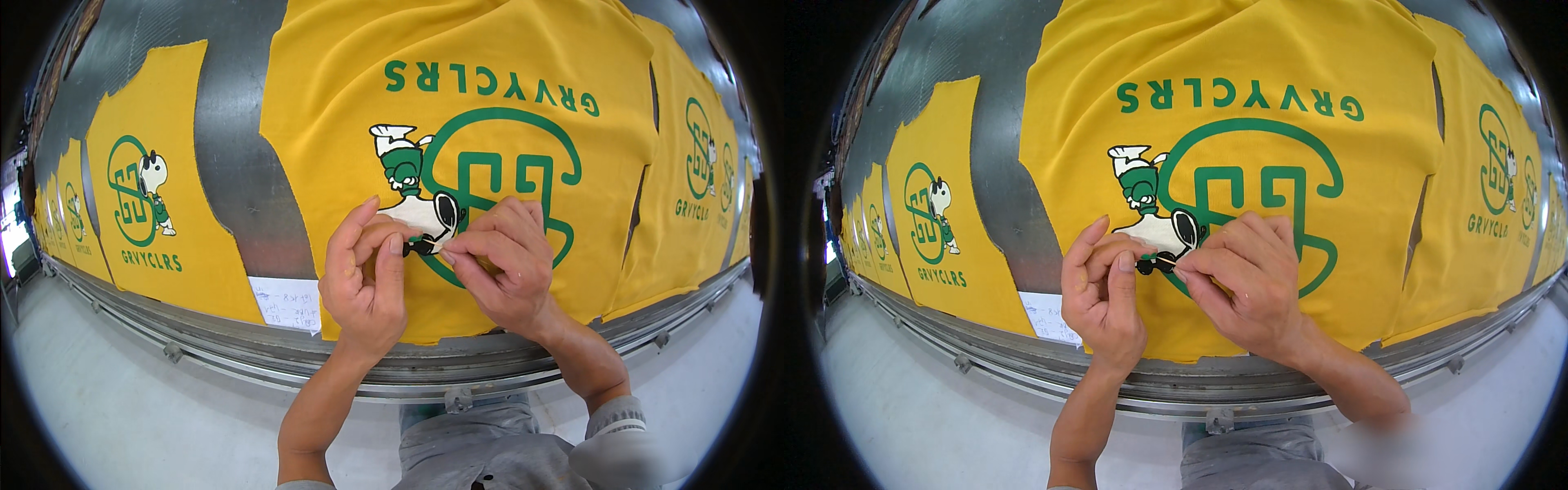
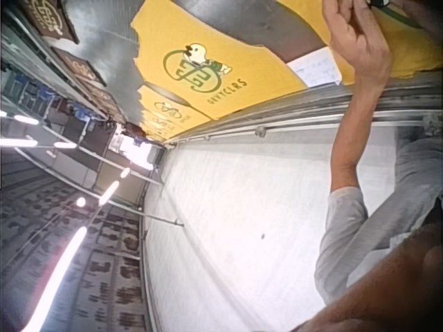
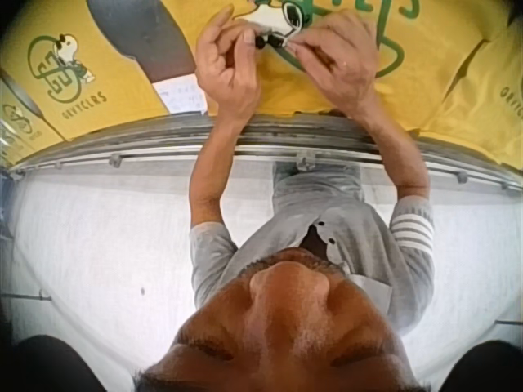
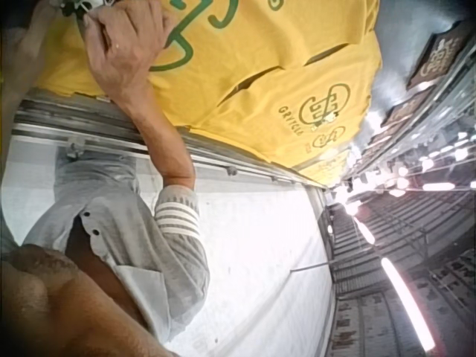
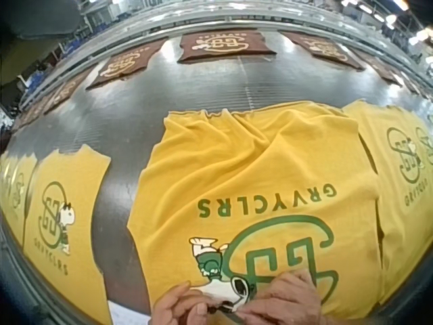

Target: The person uses a small green tool to press and smooth a green and white cartoon patch onto a yellow t-shirt laid on a curved metal surface. They work on the edges and details of the patch, then move to the next shirt in a row of identical shirts to repeat the process.

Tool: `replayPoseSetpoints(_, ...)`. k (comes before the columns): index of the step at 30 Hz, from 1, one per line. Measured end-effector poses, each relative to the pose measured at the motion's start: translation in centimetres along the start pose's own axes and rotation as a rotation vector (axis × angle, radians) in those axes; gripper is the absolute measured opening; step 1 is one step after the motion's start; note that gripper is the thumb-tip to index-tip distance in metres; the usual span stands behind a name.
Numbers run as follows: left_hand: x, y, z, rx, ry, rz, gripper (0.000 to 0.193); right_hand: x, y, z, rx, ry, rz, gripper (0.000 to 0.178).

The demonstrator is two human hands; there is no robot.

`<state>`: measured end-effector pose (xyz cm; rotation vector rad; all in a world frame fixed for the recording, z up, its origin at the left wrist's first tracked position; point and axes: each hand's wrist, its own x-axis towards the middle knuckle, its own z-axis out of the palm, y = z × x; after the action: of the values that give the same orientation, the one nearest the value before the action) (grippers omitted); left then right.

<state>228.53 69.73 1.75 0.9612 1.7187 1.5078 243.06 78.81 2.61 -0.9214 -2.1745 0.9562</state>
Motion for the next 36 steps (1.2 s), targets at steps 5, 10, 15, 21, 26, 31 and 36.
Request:
replayPoseSetpoints(5,0.0,-0.1,-0.1,-0.005,0.005,0.001,0.035,0.1,-0.1,0.0,-0.008,-0.011,0.002,0.02)
replayPoseSetpoints(10,0.0,0.1,-0.1,-0.001,-0.004,-0.009,0.034,0.1,-0.1,0.0,-0.005,-0.018,-0.003,0.02)
replayPoseSetpoints(15,-0.1,0.0,-0.2,-0.005,-0.005,-0.01,0.034,0.0,0.0,0.1,-0.011,-0.01,-0.003,0.02)
replayPoseSetpoints(21,0.1,0.2,0.0,-0.016,-0.013,-0.027,0.034,0.0,0.1,0.0,0.005,0.0,0.014,0.02)
replayPoseSetpoints(26,0.0,-0.1,-0.1,-0.005,0.011,0.012,0.035,0.0,-0.1,-0.9,0.13,0.022,0.108,0.02)
replayPoseSetpoints(31,0.3,0.0,-0.7,-0.069,0.073,-0.013,0.036,3.6,1.5,-5.5,0.029,-0.085,-0.03,0.019)
replayPoseSetpoints(36,1.7,0.4,-1.4,-0.086,0.161,-0.026,0.034,7.5,4.5,-5.4,0.016,-0.357,-0.241,0.017)
